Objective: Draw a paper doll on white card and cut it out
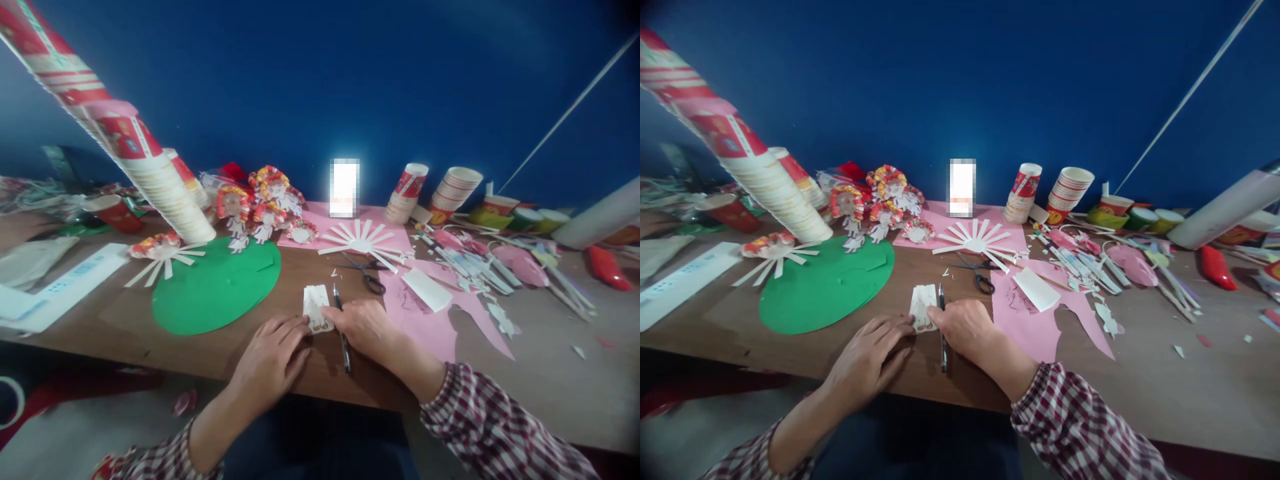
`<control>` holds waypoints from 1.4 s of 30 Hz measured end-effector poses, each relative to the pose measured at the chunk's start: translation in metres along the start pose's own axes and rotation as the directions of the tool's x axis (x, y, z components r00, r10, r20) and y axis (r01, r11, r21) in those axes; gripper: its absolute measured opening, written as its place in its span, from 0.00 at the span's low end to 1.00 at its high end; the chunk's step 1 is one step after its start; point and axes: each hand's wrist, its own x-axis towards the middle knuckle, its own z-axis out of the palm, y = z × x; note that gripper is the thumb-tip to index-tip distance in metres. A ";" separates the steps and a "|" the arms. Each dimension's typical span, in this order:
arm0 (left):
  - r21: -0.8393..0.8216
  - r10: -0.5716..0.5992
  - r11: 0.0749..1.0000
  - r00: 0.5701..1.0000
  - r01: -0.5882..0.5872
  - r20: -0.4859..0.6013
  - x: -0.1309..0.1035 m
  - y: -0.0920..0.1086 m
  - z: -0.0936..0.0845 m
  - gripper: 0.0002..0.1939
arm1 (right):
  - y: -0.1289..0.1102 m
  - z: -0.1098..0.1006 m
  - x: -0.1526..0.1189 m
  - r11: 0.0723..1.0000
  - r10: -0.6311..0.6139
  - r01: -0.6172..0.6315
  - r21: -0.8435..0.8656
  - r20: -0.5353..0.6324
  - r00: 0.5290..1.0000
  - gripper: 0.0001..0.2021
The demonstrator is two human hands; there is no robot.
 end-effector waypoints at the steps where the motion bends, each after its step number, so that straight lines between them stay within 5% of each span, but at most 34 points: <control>1: 0.003 0.003 1.000 1.000 -0.003 -0.003 0.000 0.000 0.000 0.12 | 0.000 0.000 0.000 1.000 0.003 -0.003 0.000 -0.001 1.000 0.13; 9: 0.031 -0.027 0.999 0.996 0.029 -0.087 -0.002 0.000 0.002 0.19 | -0.003 -0.003 0.000 1.000 0.009 -0.009 0.008 -0.014 1.000 0.12; 26: 0.102 0.027 0.995 0.996 -0.018 -0.081 0.000 0.004 0.000 0.18 | -0.002 0.001 -0.001 1.000 0.005 -0.006 -0.016 -0.056 0.998 0.11; 42: 0.110 -0.002 0.994 1.000 -0.001 0.021 0.000 0.002 0.000 0.17 | 0.002 0.012 0.004 1.000 -0.008 0.007 -0.013 -0.058 0.998 0.11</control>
